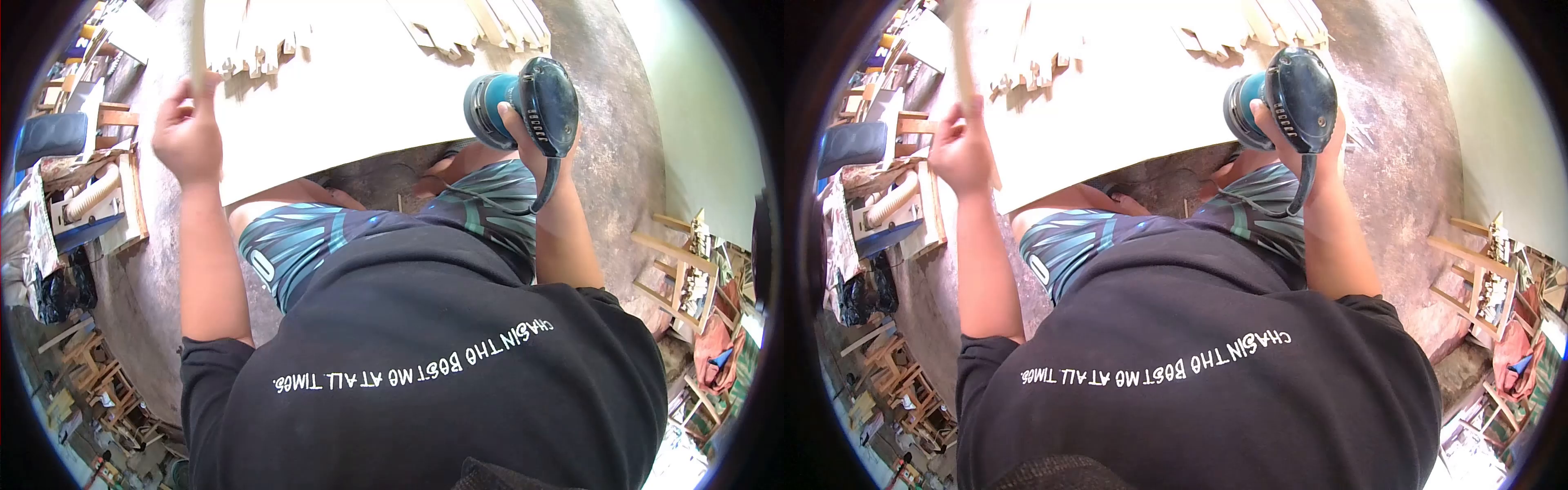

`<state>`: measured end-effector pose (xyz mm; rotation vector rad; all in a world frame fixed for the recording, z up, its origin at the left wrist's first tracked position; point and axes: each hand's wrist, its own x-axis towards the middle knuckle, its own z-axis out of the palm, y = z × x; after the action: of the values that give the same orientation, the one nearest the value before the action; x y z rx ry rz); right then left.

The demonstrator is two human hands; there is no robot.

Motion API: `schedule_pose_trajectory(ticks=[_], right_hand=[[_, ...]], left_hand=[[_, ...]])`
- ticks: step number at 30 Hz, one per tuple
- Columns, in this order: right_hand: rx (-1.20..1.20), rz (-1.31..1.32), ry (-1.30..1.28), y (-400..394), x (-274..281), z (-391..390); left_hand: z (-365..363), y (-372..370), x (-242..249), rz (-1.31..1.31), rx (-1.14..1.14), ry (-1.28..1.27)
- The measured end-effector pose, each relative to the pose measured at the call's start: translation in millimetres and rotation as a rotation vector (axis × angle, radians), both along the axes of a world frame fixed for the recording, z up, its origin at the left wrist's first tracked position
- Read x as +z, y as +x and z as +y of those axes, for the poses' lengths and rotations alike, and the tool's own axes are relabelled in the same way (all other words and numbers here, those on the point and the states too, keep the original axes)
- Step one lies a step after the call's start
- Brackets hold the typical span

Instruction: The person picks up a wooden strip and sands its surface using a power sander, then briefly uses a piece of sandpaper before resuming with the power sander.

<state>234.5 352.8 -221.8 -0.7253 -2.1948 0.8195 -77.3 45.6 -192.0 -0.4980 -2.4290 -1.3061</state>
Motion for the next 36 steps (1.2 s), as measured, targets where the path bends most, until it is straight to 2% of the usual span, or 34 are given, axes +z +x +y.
schedule_pose_trajectory(ticks=[1,2,5,6,7,9,10,11,13,15,16,19,20,23,24,27,28,30,34,36], right_hand=[[0.005,-0.011,0.011,0,-1,-1],[0.012,-0.02,0.023,-1,-2,0],[0.001,0.005,-0.015,-8,-1,-6],[-0.006,-0.003,-0.008,-9,0,-7],[-0.01,-0.01,-0.001,-11,1,-8],[0.01,-0.026,-0.009,-15,4,-10],[0.025,-0.014,-0.002,-16,2,-10],[0.041,-0.007,0.004,-17,1,-11],[0.077,-0.001,-0.011,-22,1,-14],[0.096,-0.012,-0.012,-26,3,-16],[0.094,-0.03,0.006,-27,3,-17],[0.084,-0.063,0.037,-31,1,-18],[0.083,-0.069,0.033,-30,0,-18],[0.096,-0.083,0.009,-30,-1,-22],[0.103,-0.08,0.003,-33,0,-23],[0.113,-0.025,0.025,-37,2,-26],[0.115,-0.05,0.045,-37,2,-25],[0.12,-0.099,0.085,-40,3,-22],[0.146,-0.041,-0.055,-53,-1,-26],[0.162,-0.09,-0.043,-61,-6,-29]], left_hand=[[0,-8,5,-0.052,0.061,0.199],[-18,-43,-8,0.041,-0.093,0.318],[-15,-28,-21,-0.127,0.02,0.382],[-23,-31,-38,-0.184,0.111,0.187],[-29,-31,-74,-0.067,0.133,0.2],[-27,-5,-91,-0.11,0.151,0.149],[-23,19,-84,-0.275,0.145,0.09],[-39,2,-126,-0.163,0.101,-0.235],[-43,2,-136,-0.117,0.052,-0.559],[-38,5,-131,-0.24,0.049,-0.555],[-43,-12,-141,-0.417,-0.033,-0.567],[-63,-37,-126,-0.244,-0.125,-0.481],[-80,-57,-143,-0.039,-0.282,-0.48],[-93,-70,-132,0.198,-0.406,-0.823],[-91,-69,-135,0.07,-0.364,-0.738],[-73,-55,-118,0.013,-0.491,-0.82],[-71,-52,-131,0.186,-0.554,-0.696],[-60,-30,-131,0.134,-0.572,-0.651],[-44,10,-141,0.084,-0.556,-0.56],[-44,18,-148,0.104,-0.549,-0.493]])
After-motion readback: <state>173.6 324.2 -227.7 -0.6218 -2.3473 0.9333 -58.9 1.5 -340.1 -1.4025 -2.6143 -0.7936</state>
